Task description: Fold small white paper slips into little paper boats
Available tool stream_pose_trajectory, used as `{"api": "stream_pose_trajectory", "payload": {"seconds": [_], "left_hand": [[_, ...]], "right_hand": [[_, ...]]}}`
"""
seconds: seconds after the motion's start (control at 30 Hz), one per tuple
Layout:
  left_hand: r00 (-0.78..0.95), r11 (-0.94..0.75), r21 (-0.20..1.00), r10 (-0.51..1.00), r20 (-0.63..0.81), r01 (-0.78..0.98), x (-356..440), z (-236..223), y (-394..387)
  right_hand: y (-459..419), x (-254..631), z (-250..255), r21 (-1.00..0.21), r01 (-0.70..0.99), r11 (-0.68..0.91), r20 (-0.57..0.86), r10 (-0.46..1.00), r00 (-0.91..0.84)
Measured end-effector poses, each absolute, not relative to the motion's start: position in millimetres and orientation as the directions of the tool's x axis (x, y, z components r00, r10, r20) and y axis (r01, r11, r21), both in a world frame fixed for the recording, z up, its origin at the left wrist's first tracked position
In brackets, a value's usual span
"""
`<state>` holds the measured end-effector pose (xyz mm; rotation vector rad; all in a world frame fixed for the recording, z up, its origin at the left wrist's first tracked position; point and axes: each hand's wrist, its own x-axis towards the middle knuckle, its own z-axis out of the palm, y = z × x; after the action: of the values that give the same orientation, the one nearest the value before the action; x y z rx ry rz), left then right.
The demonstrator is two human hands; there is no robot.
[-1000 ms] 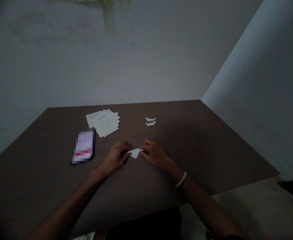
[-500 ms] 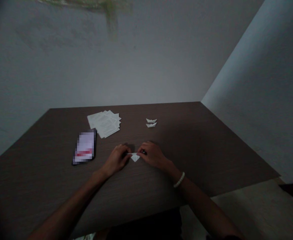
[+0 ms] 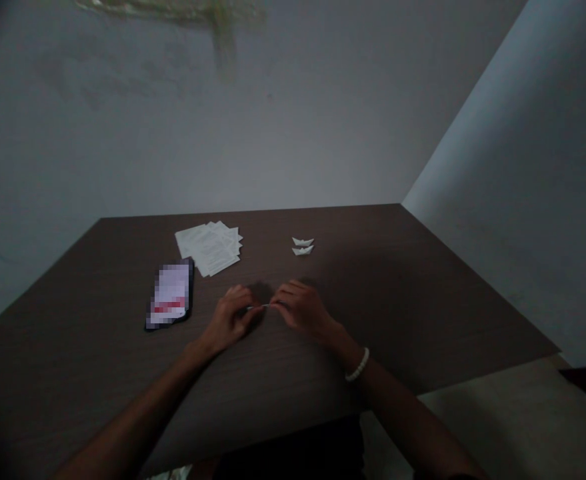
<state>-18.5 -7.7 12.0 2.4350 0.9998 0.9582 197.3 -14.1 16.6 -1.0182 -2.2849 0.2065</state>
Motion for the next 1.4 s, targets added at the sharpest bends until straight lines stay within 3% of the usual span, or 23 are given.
{"api": "stream_pose_trajectory", "payload": {"seconds": [0.33, 0.67, 0.9, 1.2, 1.4], "left_hand": [[0.538, -0.696, 0.51, 0.716, 0.444, 0.506, -18.9, 7.0, -7.0], [0.628, -0.772, 0.184, 0.61, 0.483, 0.608, -29.4, 5.1, 0.0], [0.663, -0.774, 0.105, 0.596, 0.454, 0.624, -28.9, 4.5, -0.6], [0.699, -0.764, 0.104, 0.629, 0.341, 0.637, -28.5, 5.2, 0.9], [0.711, -0.772, 0.095, 0.62, 0.331, 0.629, -29.5, 2.1, 2.0]], "right_hand": [[-17.2, 212.8, 14.9, -0.25, 0.697, 0.672, 0.464, 0.715, -0.522], [-16.2, 218.0, 16.5, -0.051, 0.75, 0.659, 0.482, 0.674, -0.56], [-19.7, 220.4, 11.1, -0.034, 0.732, 0.68, 0.49, 0.65, -0.581], [-21.8, 223.0, 1.2, -0.035, 0.658, 0.752, 0.476, 0.591, -0.651], [-24.5, 217.2, 2.9, -0.102, 0.64, 0.762, 0.431, 0.614, -0.661]]}}
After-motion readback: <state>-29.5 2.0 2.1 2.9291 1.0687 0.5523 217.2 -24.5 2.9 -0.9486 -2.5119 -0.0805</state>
